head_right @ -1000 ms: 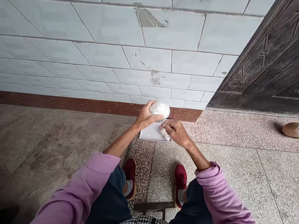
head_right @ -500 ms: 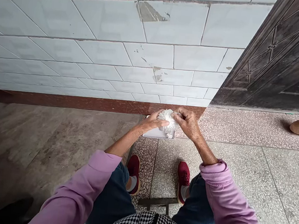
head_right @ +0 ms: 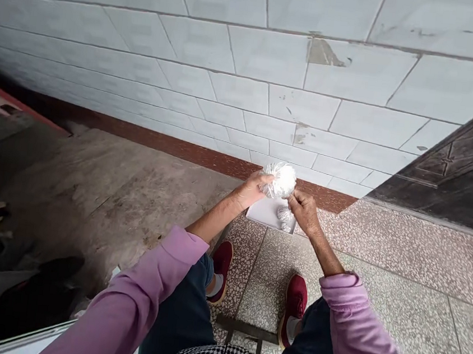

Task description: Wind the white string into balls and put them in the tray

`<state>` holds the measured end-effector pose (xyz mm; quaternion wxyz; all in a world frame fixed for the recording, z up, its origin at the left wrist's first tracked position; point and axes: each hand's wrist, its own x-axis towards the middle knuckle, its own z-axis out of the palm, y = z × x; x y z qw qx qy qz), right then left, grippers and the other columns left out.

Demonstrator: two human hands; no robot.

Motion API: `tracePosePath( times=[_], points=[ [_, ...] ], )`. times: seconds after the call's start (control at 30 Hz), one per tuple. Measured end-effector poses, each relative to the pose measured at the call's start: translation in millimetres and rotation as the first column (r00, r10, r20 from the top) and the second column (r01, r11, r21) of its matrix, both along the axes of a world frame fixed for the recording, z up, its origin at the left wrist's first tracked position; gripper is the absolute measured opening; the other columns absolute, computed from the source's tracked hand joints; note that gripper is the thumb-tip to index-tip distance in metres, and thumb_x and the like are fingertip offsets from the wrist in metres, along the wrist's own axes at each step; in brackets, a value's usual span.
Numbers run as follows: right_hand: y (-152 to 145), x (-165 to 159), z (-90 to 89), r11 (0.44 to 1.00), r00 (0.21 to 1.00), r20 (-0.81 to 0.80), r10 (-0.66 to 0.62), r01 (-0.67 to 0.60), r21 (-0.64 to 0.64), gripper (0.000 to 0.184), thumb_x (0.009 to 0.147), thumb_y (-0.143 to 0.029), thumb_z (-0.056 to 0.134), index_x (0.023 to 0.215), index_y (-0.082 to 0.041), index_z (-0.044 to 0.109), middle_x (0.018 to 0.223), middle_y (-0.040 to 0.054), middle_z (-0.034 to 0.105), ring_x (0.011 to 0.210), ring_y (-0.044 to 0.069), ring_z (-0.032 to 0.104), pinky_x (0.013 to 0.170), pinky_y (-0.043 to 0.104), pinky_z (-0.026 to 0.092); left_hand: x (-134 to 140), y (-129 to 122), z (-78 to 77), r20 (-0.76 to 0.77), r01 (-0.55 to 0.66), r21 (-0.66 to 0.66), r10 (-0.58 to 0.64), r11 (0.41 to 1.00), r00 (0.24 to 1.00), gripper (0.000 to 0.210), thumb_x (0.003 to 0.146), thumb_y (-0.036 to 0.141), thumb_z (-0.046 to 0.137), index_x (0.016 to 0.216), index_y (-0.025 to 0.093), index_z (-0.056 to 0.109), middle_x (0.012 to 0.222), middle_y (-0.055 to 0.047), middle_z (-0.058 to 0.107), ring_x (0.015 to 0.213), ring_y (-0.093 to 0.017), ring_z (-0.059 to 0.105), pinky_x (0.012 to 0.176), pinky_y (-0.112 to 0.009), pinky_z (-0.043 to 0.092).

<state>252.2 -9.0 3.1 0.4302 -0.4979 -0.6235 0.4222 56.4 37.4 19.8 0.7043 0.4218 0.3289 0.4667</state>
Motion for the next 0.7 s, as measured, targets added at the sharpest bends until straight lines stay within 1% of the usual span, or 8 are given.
tracePosePath(
  times=[0.07,0.17,0.2,0.27,0.4,0.53,0.63,0.7],
  points=[
    [-5,-20,2.8,0.997,0.995,0.063,0.079,-0.08,0.017,0.059,0.097,-0.077,0.066,0.074,-0.023,0.067,0.058,-0.0025,0.053,0.053,0.014,0.044,0.055,0.029,0.036,-12,7,1.5,-0.023,-0.11,-0.025,0.11,0.994,0.994,0.064,0.054,0.05,0.095,0.103,0.017,0.07,0.093,-0.006,0.076,0.085,-0.022,0.07,0.077,-0.033,0.054],
    [-12,-41,14.7,0.975,0.967,0.137,0.217,-0.22,0.009,0.054,0.102,-0.07,0.064,0.078,-0.022,0.069,0.06,-0.0028,0.052,0.057,0.014,0.044,0.058,0.03,0.036,-34,14,-0.2,-0.242,-0.261,0.068,0.27,0.963,0.932,0.075,0.045,0.038,0.094,0.113,0.02,0.067,0.103,-0.004,0.074,0.097,-0.024,0.07,0.085,-0.034,0.055],
    [-14,-44,20.0,0.967,0.957,0.15,0.25,-0.254,0.01,0.053,0.104,-0.068,0.064,0.078,-0.022,0.069,0.062,-0.0026,0.053,0.058,0.014,0.045,0.058,0.03,0.036,-42,15,-0.8,-0.325,-0.274,0.123,0.3,0.954,0.897,0.078,0.044,0.034,0.093,0.116,0.02,0.067,0.106,-0.004,0.074,0.102,-0.025,0.069,0.09,-0.036,0.055],
    [-13,-47,31.6,0.96,0.949,0.16,0.271,-0.28,0.034,0.051,0.105,-0.065,0.066,0.078,-0.022,0.069,0.065,-0.0018,0.054,0.06,0.014,0.045,0.06,0.031,0.037,-56,15,-1.4,-0.45,-0.227,0.209,0.299,0.951,0.841,0.081,0.045,0.032,0.091,0.121,0.02,0.066,0.113,-0.005,0.074,0.11,-0.028,0.068,0.096,-0.038,0.056],
    [0,-40,51.3,0.971,0.967,0.149,0.205,-0.221,0.097,0.053,0.1,-0.063,0.076,0.069,-0.022,0.061,0.064,-0.0023,0.05,0.062,0.014,0.041,0.06,0.031,0.034,-75,9,-3.7,-0.557,-0.006,0.252,0.15,0.968,0.816,0.078,0.053,0.036,0.09,0.127,0.02,0.068,0.122,-0.008,0.075,0.114,-0.03,0.068,0.102,-0.044,0.055],
    [18,-34,55.9,0.983,0.983,0.118,0.144,-0.155,0.095,0.048,0.095,-0.06,0.08,0.07,-0.022,0.066,0.064,-0.0013,0.051,0.062,0.014,0.041,0.058,0.032,0.033,-80,-2,-11.8,-0.592,0.214,0.15,-0.085,0.965,0.801,0.079,0.054,0.037,0.094,0.129,0.02,0.071,0.118,-0.009,0.076,0.113,-0.032,0.069,0.103,-0.048,0.056],
    [29,-33,48.6,0.991,0.991,0.05,0.122,-0.124,0.049,0.045,0.09,-0.057,0.083,0.067,-0.022,0.066,0.061,-0.0015,0.05,0.058,0.013,0.039,0.056,0.032,0.032,-82,-11,-13.6,-0.487,0.309,0.079,-0.233,0.948,0.842,0.081,0.055,0.04,0.098,0.13,0.019,0.074,0.118,-0.01,0.077,0.114,-0.032,0.07,0.102,-0.047,0.057],
    [34,-33,40.8,0.993,0.993,-0.012,0.115,-0.115,-0.026,0.043,0.086,-0.058,0.085,0.069,-0.022,0.067,0.056,-0.0033,0.048,0.053,0.011,0.036,0.053,0.03,0.029,-83,-16,-10.2,-0.357,0.316,0.05,-0.279,0.947,0.892,0.081,0.058,0.042,0.099,0.131,0.02,0.075,0.118,-0.01,0.078,0.111,-0.03,0.072,0.1,-0.044,0.058]
  ],
)
